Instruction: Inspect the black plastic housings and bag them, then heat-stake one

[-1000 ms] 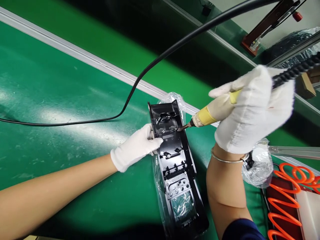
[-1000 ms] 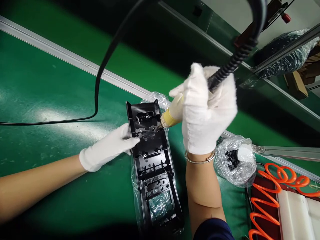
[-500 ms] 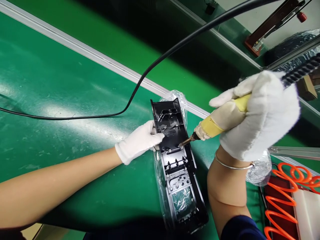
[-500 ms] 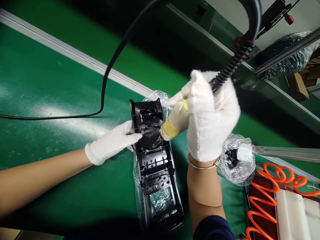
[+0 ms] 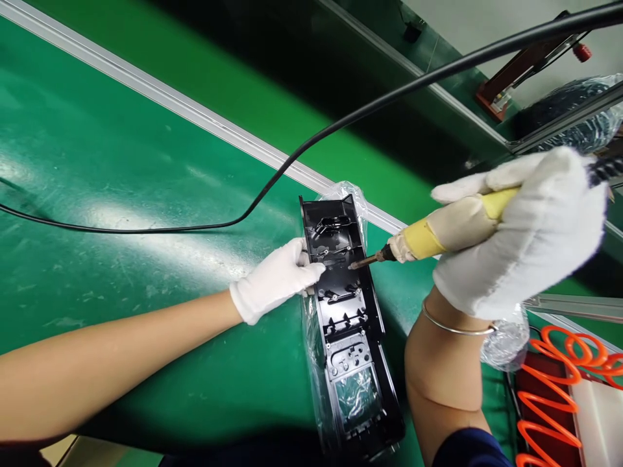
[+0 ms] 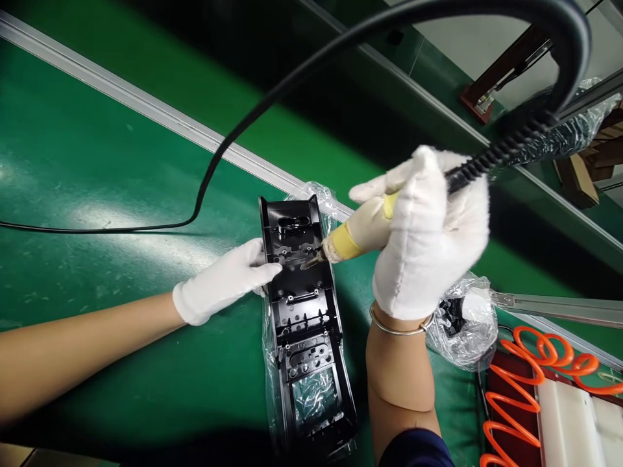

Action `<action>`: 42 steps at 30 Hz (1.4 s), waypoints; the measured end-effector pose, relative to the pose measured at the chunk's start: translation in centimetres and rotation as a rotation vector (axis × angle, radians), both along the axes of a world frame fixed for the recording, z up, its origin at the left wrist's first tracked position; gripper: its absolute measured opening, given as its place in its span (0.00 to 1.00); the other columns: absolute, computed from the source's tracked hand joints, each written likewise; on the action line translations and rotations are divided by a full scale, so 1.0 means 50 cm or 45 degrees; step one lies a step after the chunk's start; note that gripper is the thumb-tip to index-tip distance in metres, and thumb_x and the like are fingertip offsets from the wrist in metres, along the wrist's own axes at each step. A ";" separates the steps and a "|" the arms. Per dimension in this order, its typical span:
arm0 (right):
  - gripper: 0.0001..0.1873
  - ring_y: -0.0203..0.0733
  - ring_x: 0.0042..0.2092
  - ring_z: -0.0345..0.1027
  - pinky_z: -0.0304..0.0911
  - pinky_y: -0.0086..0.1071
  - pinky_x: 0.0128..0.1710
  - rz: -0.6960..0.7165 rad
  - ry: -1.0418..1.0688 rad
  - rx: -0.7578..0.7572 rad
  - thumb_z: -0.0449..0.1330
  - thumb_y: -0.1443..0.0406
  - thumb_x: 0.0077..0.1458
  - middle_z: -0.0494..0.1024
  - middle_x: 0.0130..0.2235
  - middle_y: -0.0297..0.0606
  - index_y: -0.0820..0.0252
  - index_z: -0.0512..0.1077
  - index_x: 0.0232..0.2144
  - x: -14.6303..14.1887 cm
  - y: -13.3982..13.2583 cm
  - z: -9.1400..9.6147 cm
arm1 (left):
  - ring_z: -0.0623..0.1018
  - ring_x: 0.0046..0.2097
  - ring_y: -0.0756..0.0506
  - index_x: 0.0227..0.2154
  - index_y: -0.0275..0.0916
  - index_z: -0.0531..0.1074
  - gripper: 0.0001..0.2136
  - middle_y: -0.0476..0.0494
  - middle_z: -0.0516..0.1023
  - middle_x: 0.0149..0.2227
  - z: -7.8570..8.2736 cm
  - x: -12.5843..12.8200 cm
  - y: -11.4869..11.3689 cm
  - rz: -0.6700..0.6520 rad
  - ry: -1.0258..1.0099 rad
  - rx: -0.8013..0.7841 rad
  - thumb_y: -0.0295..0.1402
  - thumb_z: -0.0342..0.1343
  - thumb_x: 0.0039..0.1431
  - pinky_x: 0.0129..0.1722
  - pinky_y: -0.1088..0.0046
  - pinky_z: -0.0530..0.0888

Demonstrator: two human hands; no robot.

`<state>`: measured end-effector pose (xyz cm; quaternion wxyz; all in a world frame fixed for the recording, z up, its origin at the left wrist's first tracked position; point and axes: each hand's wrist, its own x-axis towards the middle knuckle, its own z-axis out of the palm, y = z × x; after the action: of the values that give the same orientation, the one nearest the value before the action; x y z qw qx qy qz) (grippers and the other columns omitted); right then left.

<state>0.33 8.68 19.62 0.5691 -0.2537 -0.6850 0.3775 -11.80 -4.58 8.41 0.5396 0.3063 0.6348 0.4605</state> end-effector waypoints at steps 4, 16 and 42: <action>0.22 0.28 0.29 0.72 0.68 0.27 0.35 -0.107 0.003 0.118 0.48 0.72 0.72 0.74 0.27 0.25 0.62 0.68 0.24 -0.003 -0.002 -0.005 | 0.75 0.32 0.40 0.40 0.39 0.66 0.18 0.46 0.73 0.30 -0.008 0.002 -0.004 -0.010 0.058 0.034 0.46 0.60 0.56 0.27 0.66 0.74; 0.17 0.29 0.29 0.73 0.68 0.27 0.34 -0.120 0.158 0.123 0.51 0.71 0.71 0.73 0.28 0.25 0.59 0.69 0.29 -0.008 0.001 -0.017 | 0.77 0.44 0.34 0.48 0.38 0.68 0.25 0.43 0.75 0.36 -0.025 0.010 -0.010 0.076 0.049 0.124 0.47 0.64 0.54 0.41 0.59 0.77; 0.26 0.30 0.26 0.71 0.71 0.25 0.30 -0.235 0.216 0.304 0.47 0.79 0.71 0.70 0.26 0.23 0.55 0.60 0.22 -0.014 0.045 -0.004 | 0.73 0.26 0.41 0.28 0.42 0.67 0.15 0.45 0.71 0.26 -0.056 -0.036 0.022 0.042 -0.322 0.003 0.50 0.57 0.56 0.27 0.67 0.73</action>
<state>-0.36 10.91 19.42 0.6831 -0.2134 -0.6484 0.2595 -13.61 -3.49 5.61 0.6076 0.2358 0.5660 0.5048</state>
